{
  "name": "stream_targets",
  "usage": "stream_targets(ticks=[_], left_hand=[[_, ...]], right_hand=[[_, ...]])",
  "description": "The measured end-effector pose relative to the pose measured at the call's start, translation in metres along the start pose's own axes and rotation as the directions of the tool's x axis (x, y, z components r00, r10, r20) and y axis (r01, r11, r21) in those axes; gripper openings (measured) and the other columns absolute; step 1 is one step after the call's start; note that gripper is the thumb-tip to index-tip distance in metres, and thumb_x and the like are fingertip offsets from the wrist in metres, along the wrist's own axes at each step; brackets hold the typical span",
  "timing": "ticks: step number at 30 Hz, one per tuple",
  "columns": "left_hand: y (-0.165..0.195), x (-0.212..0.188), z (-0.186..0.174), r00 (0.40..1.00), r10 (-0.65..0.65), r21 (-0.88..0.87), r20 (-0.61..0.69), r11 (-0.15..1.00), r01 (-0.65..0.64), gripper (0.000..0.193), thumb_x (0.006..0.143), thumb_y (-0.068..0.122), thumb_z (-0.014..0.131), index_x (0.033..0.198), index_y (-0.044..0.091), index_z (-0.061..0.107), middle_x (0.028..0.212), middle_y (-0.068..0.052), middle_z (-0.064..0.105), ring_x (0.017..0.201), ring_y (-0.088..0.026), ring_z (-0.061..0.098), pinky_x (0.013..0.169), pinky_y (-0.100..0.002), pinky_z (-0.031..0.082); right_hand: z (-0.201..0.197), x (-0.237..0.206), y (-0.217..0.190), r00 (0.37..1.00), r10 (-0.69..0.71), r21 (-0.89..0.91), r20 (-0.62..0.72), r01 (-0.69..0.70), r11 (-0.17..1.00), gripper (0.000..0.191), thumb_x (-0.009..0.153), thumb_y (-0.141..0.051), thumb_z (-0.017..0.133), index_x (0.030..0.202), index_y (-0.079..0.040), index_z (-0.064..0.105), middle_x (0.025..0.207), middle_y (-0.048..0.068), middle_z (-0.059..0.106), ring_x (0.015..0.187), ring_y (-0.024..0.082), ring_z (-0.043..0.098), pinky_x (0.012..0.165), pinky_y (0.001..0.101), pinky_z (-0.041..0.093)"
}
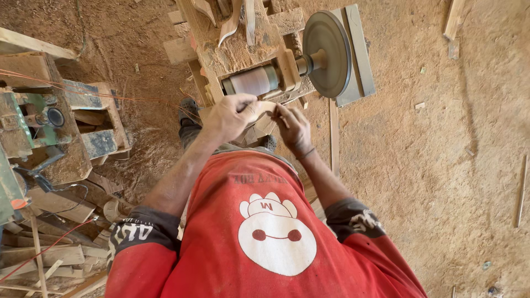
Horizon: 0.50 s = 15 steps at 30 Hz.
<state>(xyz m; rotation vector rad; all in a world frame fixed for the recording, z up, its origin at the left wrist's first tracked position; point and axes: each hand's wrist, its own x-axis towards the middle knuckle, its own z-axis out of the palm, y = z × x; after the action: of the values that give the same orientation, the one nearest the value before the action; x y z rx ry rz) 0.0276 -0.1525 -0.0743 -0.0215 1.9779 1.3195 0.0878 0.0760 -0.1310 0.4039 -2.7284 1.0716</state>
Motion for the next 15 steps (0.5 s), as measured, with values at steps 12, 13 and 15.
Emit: stream_targets(ticks=[12,13,15], left_hand=[[-0.016,0.094,-0.02,0.631,0.649,0.438,-0.426,0.758,-0.483,0.032,0.094,0.011,0.081,0.122,0.003,0.069,0.108,-0.016,0.075,0.081,-0.024,0.073,0.064,-0.033,0.063],[-0.011,0.101,-0.026,0.611,0.669,0.451,-0.424,0.741,-0.498,0.032,0.093,0.011,0.082,0.121,0.003,0.069,0.109,-0.015,0.075,0.083,-0.023,0.074,0.068,-0.032,0.063],[-0.005,0.107,-0.032,0.578,0.701,0.472,-0.417,0.711,-0.521,0.033,0.09,0.012,0.083,0.12,0.005,0.07,0.112,-0.013,0.075,0.087,-0.021,0.076,0.074,-0.032,0.064]], right_hand=[[0.029,0.052,-0.019,0.954,0.297,0.128,0.036,-0.3,0.945,0.029,0.093,-0.003,0.075,0.121,0.0,0.071,0.097,0.013,0.075,0.083,0.022,0.074,0.074,0.0323,0.061],[0.031,0.057,-0.02,0.957,0.291,0.134,0.012,-0.29,0.948,0.029,0.093,-0.003,0.075,0.121,0.0,0.07,0.099,0.014,0.074,0.085,0.022,0.075,0.075,0.0324,0.061],[0.032,0.062,-0.023,0.958,0.285,0.138,-0.014,-0.281,0.95,0.03,0.093,-0.003,0.073,0.123,0.001,0.068,0.1,0.014,0.074,0.087,0.023,0.076,0.076,0.0329,0.062]])
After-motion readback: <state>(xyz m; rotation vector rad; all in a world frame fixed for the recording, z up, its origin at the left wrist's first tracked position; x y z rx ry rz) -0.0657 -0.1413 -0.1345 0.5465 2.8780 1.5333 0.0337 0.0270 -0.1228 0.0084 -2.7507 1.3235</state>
